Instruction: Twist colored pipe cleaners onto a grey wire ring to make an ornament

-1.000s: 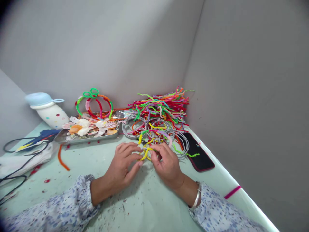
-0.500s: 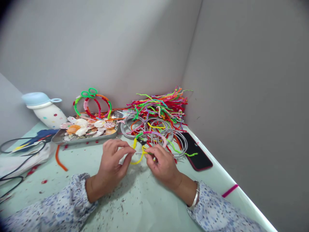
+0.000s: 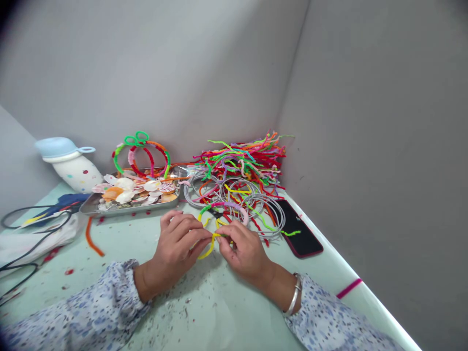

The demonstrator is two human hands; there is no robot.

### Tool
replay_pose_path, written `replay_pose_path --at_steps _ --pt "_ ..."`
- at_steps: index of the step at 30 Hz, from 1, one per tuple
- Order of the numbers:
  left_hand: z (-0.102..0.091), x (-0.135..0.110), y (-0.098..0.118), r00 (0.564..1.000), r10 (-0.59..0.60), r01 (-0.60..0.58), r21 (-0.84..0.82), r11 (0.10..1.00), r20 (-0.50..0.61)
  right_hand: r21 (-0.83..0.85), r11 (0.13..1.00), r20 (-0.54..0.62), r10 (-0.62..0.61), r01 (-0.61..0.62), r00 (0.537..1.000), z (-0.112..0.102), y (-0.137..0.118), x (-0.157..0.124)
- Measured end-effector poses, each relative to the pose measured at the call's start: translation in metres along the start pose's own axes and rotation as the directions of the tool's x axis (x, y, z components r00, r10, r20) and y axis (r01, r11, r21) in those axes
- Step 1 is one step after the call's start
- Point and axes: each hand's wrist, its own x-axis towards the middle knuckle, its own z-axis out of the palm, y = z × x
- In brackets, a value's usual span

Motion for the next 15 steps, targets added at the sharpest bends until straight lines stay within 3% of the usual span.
replay_pose_path --at_steps 15 --pt "-0.0017 0.0015 0.0021 1.000 -0.029 0.028 -0.049 0.998 -0.006 -0.007 1.000 -0.020 -0.016 0.016 1.000 -0.0030 -0.0042 0.0020"
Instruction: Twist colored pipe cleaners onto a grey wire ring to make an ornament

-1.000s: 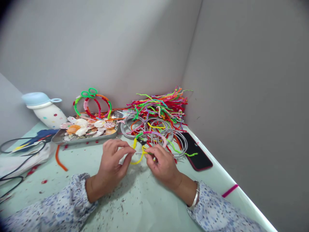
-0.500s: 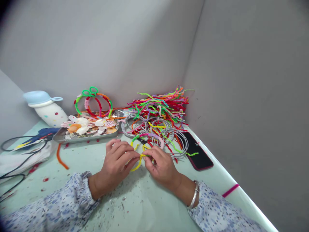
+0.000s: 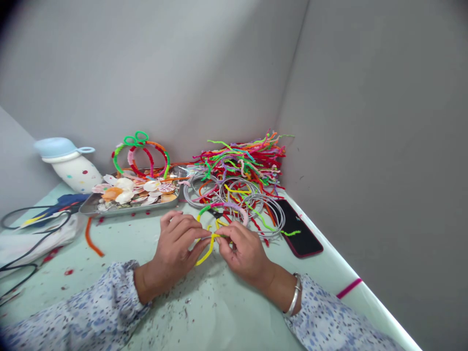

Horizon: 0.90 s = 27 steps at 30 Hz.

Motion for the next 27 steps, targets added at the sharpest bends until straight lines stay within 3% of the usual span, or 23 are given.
replay_pose_path --at_steps 10,27 --pt "0.0008 0.0003 0.0013 0.990 -0.125 0.134 -0.165 0.977 0.065 -0.007 1.000 -0.005 -0.027 0.027 1.000 0.0001 0.0002 0.0012" --pt "0.0051 0.0004 0.0039 0.966 -0.239 0.258 -0.318 0.912 0.100 -0.038 0.997 0.015 -0.067 0.067 0.998 -0.0007 0.0002 -0.0001"
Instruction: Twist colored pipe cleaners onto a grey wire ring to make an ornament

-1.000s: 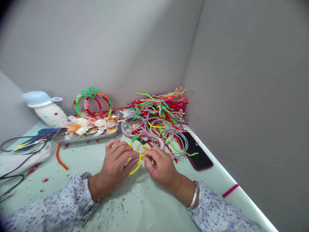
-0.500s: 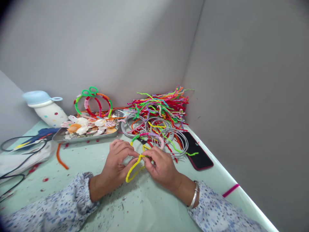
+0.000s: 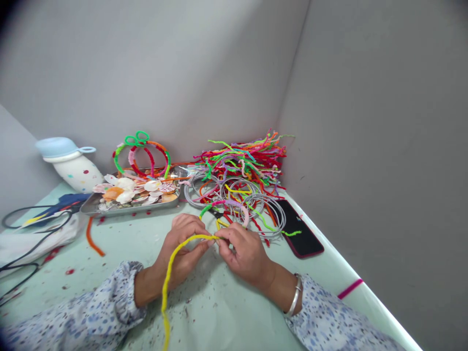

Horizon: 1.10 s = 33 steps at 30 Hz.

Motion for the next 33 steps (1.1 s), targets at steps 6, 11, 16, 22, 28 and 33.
replay_pose_path --at_steps 6,11,16,22,28,33 --pt "0.0016 -0.0012 -0.0018 1.000 -0.030 0.030 -0.046 0.999 -0.006 0.004 1.000 0.007 -0.016 0.016 1.000 0.0000 -0.0001 -0.0001" --pt "0.0041 -0.0022 -0.0042 0.999 -0.049 0.048 -0.067 0.997 -0.011 0.010 1.000 0.015 -0.023 0.022 1.000 -0.0003 0.0000 -0.0008" --pt "0.0045 -0.0017 -0.0049 0.999 -0.041 0.041 -0.033 0.999 -0.007 -0.009 1.000 0.012 0.020 -0.020 1.000 0.0003 0.0003 0.0001" --pt "0.0026 -0.0004 -0.0033 1.000 -0.009 0.009 -0.014 1.000 -0.001 -0.002 1.000 0.015 0.028 -0.028 1.000 0.0015 0.0020 -0.0018" --pt "0.0031 -0.0019 -0.0016 0.997 -0.070 0.069 -0.052 0.996 -0.012 -0.008 1.000 0.028 -0.004 0.004 1.000 0.0005 -0.0009 -0.0003" --pt "0.0077 -0.0028 -0.0048 0.990 -0.136 0.131 -0.144 0.981 -0.026 -0.015 1.000 0.040 -0.025 0.025 0.999 0.0003 -0.0016 0.0024"
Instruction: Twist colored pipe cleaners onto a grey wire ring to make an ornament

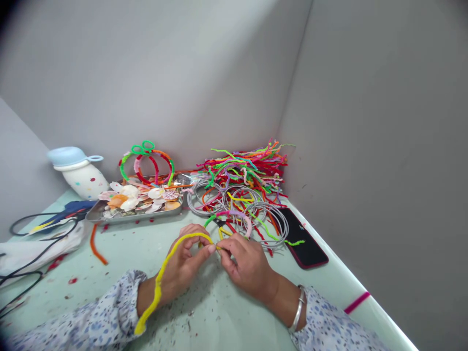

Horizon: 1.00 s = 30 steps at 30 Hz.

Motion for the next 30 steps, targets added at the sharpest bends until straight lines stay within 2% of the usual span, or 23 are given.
replay_pose_path --at_steps 5,9,14,19,30 --pt "-0.0009 -0.0006 0.0009 0.996 -0.094 0.094 0.002 0.996 0.007 -0.006 1.000 0.002 0.000 0.000 1.000 0.0021 0.0019 -0.0019" --pt "-0.0025 -0.0007 0.0040 0.991 -0.126 0.124 0.055 0.991 0.049 -0.004 1.000 0.014 0.004 -0.004 1.000 0.0029 0.0030 -0.0049" --pt "-0.0013 -0.0014 0.0023 0.992 -0.128 0.128 0.006 0.992 -0.001 -0.023 0.999 0.000 -0.037 0.037 0.999 0.0036 0.0032 -0.0060" --pt "-0.0046 0.0006 0.0042 0.982 -0.167 0.165 0.029 0.986 0.088 -0.049 0.997 0.029 -0.065 0.066 0.997 0.0038 0.0033 -0.0064" --pt "-0.0037 0.0011 0.0038 0.985 -0.147 0.146 0.018 0.989 0.093 -0.053 0.994 0.034 -0.097 0.099 0.995 0.0036 0.0046 -0.0060"
